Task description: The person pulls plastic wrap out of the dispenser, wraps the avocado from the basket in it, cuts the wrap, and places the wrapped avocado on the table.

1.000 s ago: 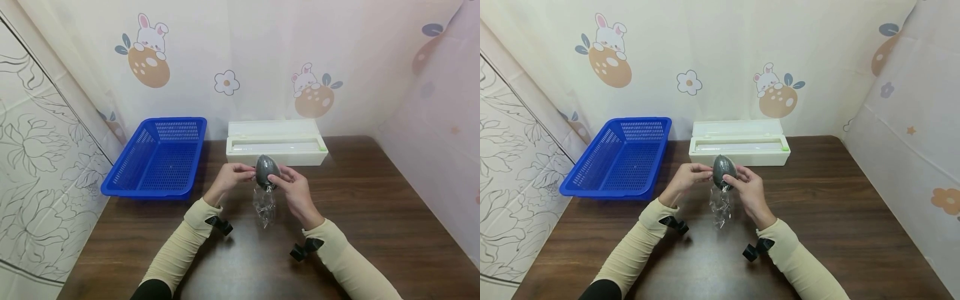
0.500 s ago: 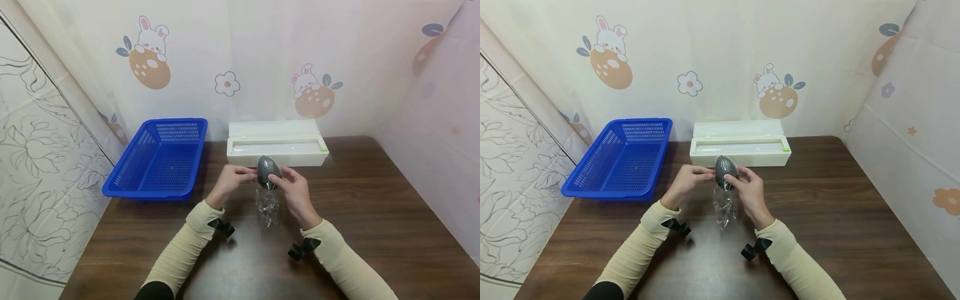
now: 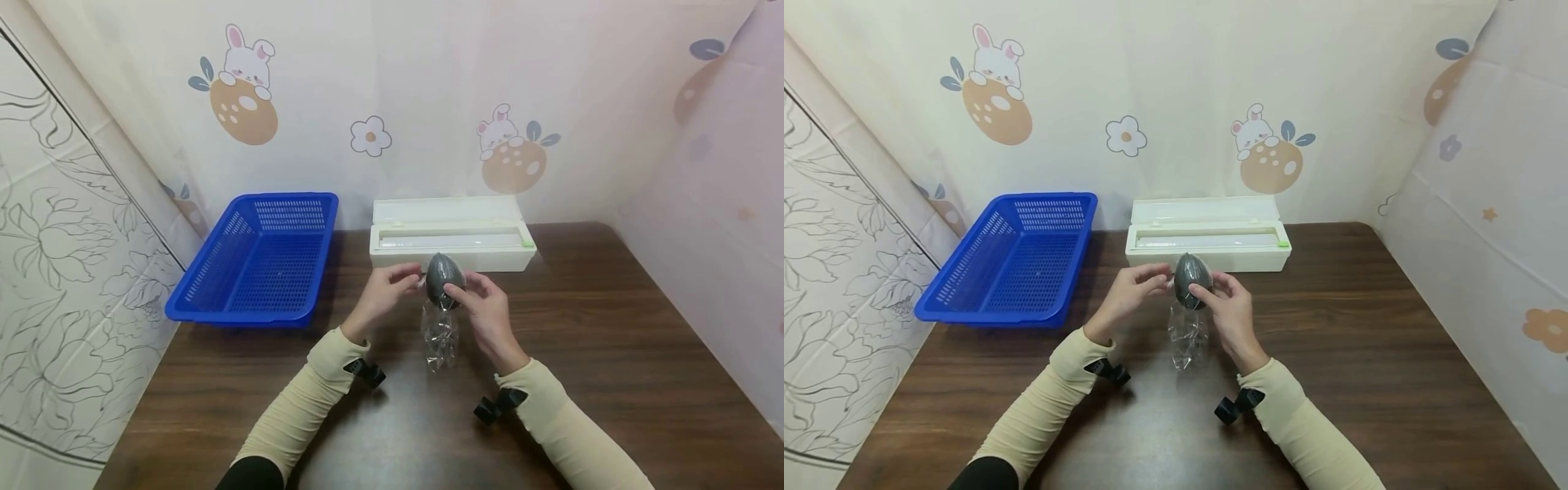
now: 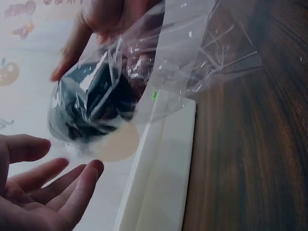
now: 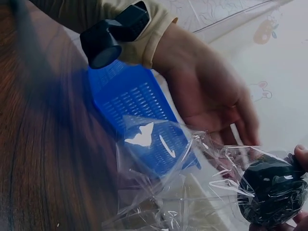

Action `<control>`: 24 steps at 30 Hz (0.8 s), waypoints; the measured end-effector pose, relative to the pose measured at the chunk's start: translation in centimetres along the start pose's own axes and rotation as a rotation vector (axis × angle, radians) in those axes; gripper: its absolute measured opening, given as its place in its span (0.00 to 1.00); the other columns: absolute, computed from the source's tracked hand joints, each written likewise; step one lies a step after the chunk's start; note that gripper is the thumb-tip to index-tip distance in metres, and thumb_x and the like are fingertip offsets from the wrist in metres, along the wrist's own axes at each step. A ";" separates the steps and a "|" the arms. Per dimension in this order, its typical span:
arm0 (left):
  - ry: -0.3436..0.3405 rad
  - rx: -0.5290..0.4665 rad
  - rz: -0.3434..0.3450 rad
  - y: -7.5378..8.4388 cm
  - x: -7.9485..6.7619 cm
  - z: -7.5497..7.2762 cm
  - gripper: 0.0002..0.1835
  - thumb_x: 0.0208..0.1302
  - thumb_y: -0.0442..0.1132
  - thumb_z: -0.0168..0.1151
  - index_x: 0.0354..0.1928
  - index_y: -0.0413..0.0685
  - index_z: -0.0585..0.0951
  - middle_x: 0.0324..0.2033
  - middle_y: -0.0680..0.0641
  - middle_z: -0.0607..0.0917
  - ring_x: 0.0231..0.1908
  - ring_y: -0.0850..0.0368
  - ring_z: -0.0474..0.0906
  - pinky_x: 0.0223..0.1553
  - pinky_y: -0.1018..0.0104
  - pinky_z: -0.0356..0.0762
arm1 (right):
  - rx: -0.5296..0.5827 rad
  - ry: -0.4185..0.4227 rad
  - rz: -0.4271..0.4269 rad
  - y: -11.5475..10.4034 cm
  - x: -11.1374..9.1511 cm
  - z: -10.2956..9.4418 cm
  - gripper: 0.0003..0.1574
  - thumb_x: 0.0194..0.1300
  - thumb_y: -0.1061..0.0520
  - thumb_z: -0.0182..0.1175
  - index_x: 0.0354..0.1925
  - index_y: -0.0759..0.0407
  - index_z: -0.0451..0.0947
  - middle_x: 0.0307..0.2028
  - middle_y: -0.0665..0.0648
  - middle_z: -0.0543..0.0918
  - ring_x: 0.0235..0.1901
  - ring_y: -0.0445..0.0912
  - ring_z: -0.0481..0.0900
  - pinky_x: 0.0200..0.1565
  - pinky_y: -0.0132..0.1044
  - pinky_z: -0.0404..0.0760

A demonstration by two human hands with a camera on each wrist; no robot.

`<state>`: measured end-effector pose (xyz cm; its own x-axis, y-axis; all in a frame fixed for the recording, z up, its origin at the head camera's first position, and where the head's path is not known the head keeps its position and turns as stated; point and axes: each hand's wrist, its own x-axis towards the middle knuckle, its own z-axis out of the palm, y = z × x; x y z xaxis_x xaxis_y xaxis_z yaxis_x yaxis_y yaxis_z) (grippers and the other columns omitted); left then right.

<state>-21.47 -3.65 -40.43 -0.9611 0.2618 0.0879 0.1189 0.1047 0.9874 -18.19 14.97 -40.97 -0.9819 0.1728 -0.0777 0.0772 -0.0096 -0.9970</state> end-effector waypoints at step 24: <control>-0.002 0.176 -0.002 0.8 -0.4 0.8 0.22 0.72 0.38 0.54 0.63 0.35 0.73 0.57 0.34 0.80 0.55 0.43 0.81 0.58 0.57 0.78 | -0.050 -0.036 -0.081 0.2 -0.3 0.8 0.32 0.58 0.61 0.69 0.59 0.67 0.71 0.58 0.64 0.78 0.55 0.52 0.79 0.44 0.21 0.79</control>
<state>-20.77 -2.88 -39.79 -0.9609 0.2630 0.0861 0.1593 0.2711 0.9493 -17.98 14.09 -41.19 -0.9907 0.1360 0.0021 0.0051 0.0526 -0.9986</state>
